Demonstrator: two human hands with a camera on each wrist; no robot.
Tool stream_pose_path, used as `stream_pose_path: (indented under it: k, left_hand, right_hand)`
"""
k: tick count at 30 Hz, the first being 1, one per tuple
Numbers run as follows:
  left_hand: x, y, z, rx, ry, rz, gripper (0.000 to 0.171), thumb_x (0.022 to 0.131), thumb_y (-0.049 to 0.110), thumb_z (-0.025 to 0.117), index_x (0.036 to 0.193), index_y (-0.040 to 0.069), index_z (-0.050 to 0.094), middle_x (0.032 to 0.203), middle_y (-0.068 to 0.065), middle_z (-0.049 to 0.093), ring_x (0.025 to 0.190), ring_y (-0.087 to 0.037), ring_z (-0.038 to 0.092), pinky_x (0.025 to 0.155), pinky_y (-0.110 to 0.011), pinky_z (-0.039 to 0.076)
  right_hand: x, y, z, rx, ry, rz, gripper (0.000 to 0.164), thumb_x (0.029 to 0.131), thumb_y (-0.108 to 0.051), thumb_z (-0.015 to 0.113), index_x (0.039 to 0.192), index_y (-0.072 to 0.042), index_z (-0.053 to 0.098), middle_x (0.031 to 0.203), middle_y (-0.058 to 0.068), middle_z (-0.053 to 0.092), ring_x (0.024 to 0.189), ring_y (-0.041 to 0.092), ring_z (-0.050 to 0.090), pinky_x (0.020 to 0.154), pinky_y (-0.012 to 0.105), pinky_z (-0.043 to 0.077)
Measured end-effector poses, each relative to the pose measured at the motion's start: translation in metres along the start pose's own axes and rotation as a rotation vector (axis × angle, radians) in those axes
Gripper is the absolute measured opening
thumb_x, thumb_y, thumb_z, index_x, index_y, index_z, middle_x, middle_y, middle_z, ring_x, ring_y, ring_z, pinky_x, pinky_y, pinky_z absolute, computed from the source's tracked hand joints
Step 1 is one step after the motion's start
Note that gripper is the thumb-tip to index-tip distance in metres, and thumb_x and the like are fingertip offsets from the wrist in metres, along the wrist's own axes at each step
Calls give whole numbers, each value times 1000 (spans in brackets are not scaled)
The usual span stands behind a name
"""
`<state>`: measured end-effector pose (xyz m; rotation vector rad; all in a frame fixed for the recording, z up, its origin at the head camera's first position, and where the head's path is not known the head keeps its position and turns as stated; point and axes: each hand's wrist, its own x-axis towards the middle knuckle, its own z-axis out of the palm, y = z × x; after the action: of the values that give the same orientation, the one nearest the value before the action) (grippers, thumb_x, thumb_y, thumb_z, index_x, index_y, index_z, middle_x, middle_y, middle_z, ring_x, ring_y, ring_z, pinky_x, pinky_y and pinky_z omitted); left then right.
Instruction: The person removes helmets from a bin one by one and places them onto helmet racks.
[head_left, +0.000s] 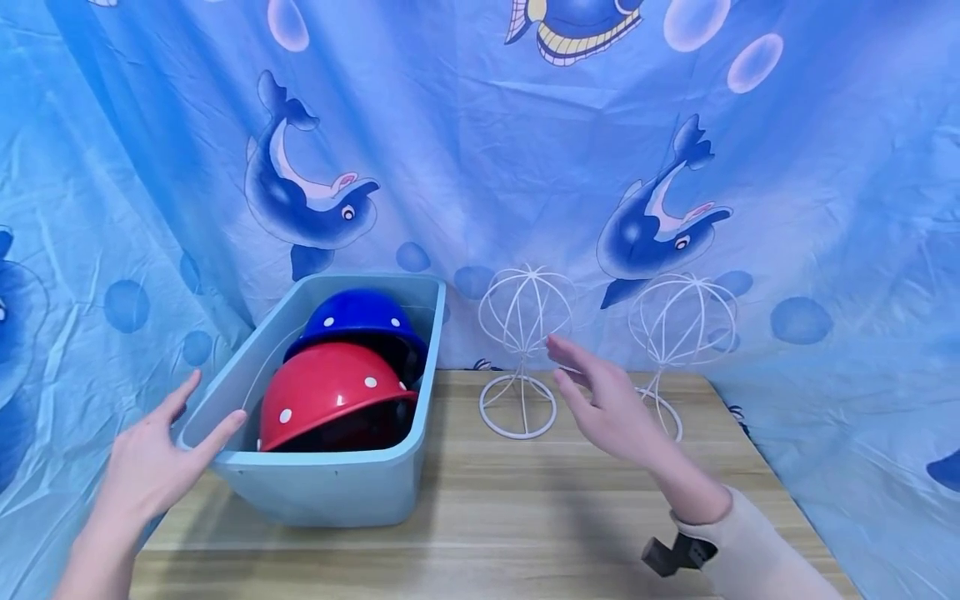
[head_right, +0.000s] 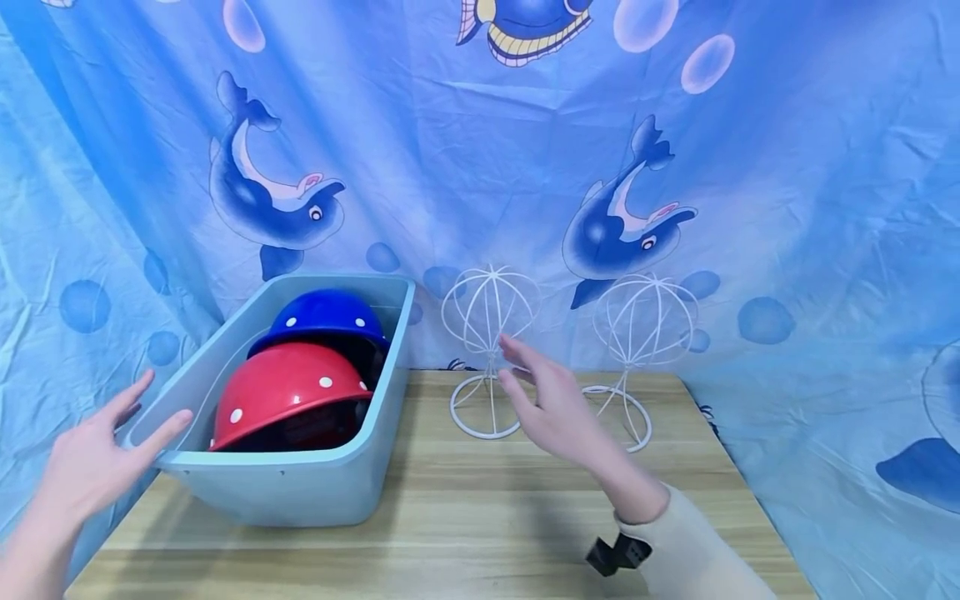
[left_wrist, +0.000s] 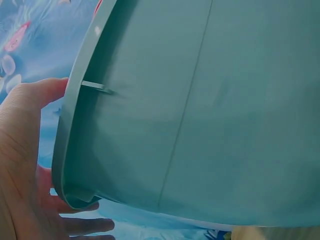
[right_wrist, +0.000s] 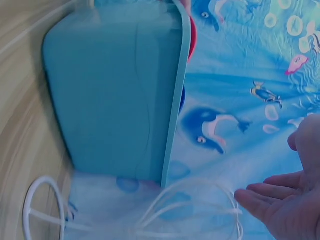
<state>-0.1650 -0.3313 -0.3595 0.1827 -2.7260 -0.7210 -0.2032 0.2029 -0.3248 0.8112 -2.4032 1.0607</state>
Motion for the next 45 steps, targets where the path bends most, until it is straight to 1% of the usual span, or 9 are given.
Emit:
stream_pose_path:
  k: [6,12,18,23,31,34,37,41,45]
  left_hand:
    - [2,-2,6,-18,2,-21,94,100,61,61,170,10,24,152,-47,40,125,-67,41,91,-78,41]
    - [4,-3,10,-30,1,-35,93,101,60,59,168,5,27,152,-47,39,127,-68,41,94,-77,39]
    - [4,-4,11,-40,22,-46,89,101,57,59,164,0,34,148,-49,42,125,-68,42,94,-75,41]
    - [4,-4,12,-39,43,-41,88,101,55,60,163,-1,34,145,-49,44,122,-67,44,90,-73,42]
    - [5,-6,14,-54,55,-46,87,101,54,61,165,2,33,147,-49,43,125,-69,42,94,-73,38]
    - [5,-7,14,-49,55,-46,87,101,54,61,165,2,33,146,-49,42,124,-69,42,94,-73,38]
    - [6,-6,15,-56,45,-54,87,101,55,61,165,3,32,148,-49,40,126,-69,41,95,-74,38]
    - [5,-4,16,-83,47,-69,86,102,53,61,166,5,31,150,-49,39,129,-70,38,100,-76,33]
    - [6,-5,18,-92,55,-82,85,102,52,61,166,5,31,149,-49,40,129,-70,36,100,-77,30]
  right_hand:
    - [26,-12,23,207,-45,21,40,111,-12,55,148,2,58,141,18,69,127,32,71,105,37,57]
    - [50,-24,46,306,-122,59,40,113,-16,52,148,3,58,142,19,68,124,32,73,104,34,58]
    - [77,-37,71,515,-209,105,39,114,-14,47,145,8,57,138,28,67,121,41,72,102,42,60]
    - [101,-50,93,680,-291,232,40,115,-17,46,146,7,56,137,31,67,120,40,73,104,41,59]
    - [137,-61,128,1061,-418,549,52,116,-25,44,155,9,46,154,29,55,142,42,58,119,43,46]
    - [146,-63,144,1162,-402,670,56,116,-29,43,156,10,45,157,28,53,146,41,54,123,43,42]
    - [151,-63,157,1194,-356,757,57,116,-32,45,154,10,48,152,26,59,144,38,57,122,41,44]
    - [158,-62,171,1227,-284,824,57,115,-34,47,150,10,52,143,24,67,139,36,63,119,40,47]
    - [165,-62,180,1250,-258,896,56,114,-36,48,145,10,59,134,20,72,131,30,69,119,36,48]
